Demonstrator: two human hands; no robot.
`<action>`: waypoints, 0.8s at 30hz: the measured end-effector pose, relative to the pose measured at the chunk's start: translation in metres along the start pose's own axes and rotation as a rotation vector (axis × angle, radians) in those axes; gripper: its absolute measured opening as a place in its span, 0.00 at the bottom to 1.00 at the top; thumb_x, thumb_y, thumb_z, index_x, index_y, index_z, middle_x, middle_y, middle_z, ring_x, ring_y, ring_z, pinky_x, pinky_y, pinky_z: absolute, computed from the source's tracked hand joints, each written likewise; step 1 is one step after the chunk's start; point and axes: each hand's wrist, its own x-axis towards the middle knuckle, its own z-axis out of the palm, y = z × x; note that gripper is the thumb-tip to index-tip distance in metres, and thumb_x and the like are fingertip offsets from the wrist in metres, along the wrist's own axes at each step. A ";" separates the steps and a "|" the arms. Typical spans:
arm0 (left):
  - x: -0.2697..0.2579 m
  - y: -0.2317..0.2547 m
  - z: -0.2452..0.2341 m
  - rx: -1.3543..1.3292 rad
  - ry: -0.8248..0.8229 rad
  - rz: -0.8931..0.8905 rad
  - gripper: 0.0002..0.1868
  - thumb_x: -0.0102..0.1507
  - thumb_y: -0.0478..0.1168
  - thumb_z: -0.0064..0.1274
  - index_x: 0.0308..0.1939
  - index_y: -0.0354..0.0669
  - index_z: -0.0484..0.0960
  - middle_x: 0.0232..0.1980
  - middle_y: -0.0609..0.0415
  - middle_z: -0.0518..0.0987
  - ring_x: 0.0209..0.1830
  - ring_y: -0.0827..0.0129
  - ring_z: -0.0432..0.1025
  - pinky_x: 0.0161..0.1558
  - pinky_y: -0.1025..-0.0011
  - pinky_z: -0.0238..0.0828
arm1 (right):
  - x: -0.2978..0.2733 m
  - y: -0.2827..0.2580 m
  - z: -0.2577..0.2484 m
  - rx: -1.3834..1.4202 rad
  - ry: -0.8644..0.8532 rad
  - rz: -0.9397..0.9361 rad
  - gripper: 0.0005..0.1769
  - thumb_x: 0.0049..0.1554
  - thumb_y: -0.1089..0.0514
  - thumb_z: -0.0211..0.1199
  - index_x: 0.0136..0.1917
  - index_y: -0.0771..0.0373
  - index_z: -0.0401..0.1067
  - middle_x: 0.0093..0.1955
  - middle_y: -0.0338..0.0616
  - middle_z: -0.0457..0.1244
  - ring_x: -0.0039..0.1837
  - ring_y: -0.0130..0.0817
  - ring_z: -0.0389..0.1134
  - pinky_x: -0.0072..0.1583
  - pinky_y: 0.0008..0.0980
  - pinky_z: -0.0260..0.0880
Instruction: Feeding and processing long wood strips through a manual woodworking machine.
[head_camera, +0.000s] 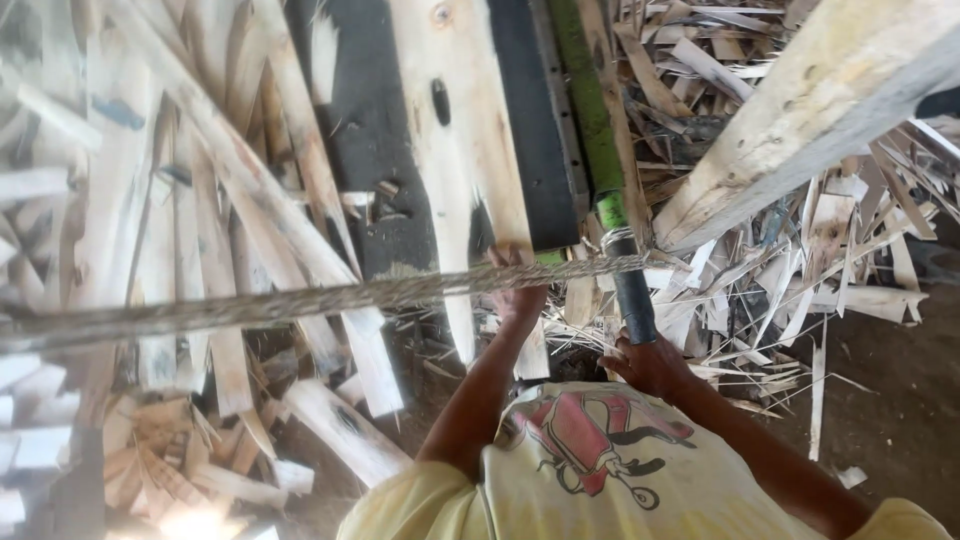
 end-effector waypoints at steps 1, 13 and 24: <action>0.000 0.003 -0.004 0.011 0.024 0.019 0.39 0.69 0.55 0.43 0.82 0.53 0.50 0.84 0.34 0.38 0.82 0.36 0.39 0.70 0.43 0.62 | -0.007 -0.003 0.004 -0.201 0.017 -0.130 0.20 0.61 0.43 0.68 0.44 0.62 0.71 0.44 0.44 0.63 0.50 0.44 0.67 0.53 0.47 0.72; 0.005 0.017 -0.015 -0.311 0.017 -0.120 0.26 0.61 0.57 0.54 0.55 0.43 0.77 0.51 0.45 0.78 0.49 0.57 0.75 0.52 0.57 0.77 | 0.011 0.059 0.053 -0.383 0.408 -0.714 0.12 0.55 0.60 0.58 0.52 0.66 0.73 0.48 0.52 0.66 0.52 0.46 0.69 0.55 0.45 0.73; 0.004 0.014 -0.025 -0.373 0.223 0.066 0.21 0.56 0.51 0.61 0.46 0.41 0.83 0.46 0.42 0.83 0.42 0.49 0.79 0.44 0.53 0.80 | -0.055 -0.043 -0.007 0.133 0.307 -0.419 0.12 0.61 0.51 0.64 0.46 0.62 0.75 0.36 0.52 0.65 0.37 0.47 0.68 0.40 0.44 0.67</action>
